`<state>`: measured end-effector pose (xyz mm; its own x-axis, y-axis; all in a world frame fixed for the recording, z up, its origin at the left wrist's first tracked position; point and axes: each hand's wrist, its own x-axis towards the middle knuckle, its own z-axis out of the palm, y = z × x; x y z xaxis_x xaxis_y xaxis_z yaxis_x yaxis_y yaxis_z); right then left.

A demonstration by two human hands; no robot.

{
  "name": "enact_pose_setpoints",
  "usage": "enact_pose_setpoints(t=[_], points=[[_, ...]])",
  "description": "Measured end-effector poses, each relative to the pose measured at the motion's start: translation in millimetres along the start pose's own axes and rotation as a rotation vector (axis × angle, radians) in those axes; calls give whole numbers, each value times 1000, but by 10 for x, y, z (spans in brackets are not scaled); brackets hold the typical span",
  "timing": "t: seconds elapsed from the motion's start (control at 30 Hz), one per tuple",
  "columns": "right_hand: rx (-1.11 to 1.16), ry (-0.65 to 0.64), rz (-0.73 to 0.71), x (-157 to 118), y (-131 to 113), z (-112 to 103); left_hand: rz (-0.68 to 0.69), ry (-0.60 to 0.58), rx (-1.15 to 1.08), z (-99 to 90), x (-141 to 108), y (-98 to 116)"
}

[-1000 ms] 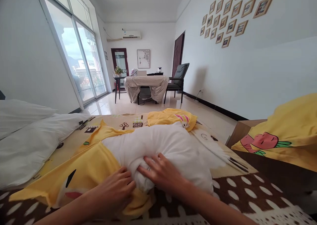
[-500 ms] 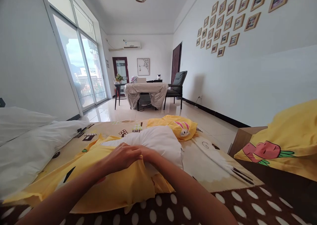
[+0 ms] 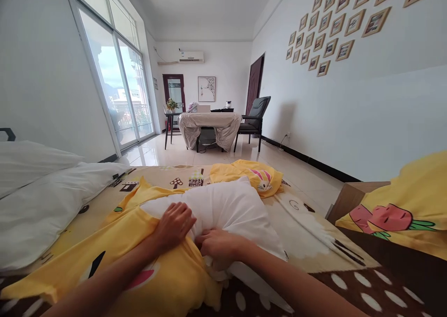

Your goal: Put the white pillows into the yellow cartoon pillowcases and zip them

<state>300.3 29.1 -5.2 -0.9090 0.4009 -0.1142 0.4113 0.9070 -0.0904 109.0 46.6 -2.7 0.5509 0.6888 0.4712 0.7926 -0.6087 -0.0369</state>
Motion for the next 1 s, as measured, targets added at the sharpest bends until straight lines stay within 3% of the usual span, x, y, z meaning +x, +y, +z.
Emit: enact_pose_setpoints(t=[0.07,0.2,0.3,0.4,0.5,0.6,0.67,0.77,0.87,0.93,1.0], points=[[53,-15,-67,-120,-61,-184,-136,99,21,-6,-69,-20],[383,-52,13,-275,9,-759,-182,-70,14,-40,-114,-8],[287,188,279,-223,292,-1016,-168,-121,65,-47,-121,64],[22,418,563,-29,607,-890,-124,-73,80,-14,-152,106],[2,373,712,193,752,-525,-100,58,62,46,-189,59],[15,372,773,287,723,-257,-107,180,52,88,-200,-27],[11,403,813,248,648,-233,-89,226,46,95,-199,-51],[-1,502,861,98,433,-402,-4,290,29,79,-206,-3],[50,778,844,-59,19,-670,151,382,17,12,-214,79],[61,987,744,-141,-349,-827,258,469,17,-66,-202,88],[-21,1156,582,-194,-727,-929,299,477,5,-154,-159,34]])
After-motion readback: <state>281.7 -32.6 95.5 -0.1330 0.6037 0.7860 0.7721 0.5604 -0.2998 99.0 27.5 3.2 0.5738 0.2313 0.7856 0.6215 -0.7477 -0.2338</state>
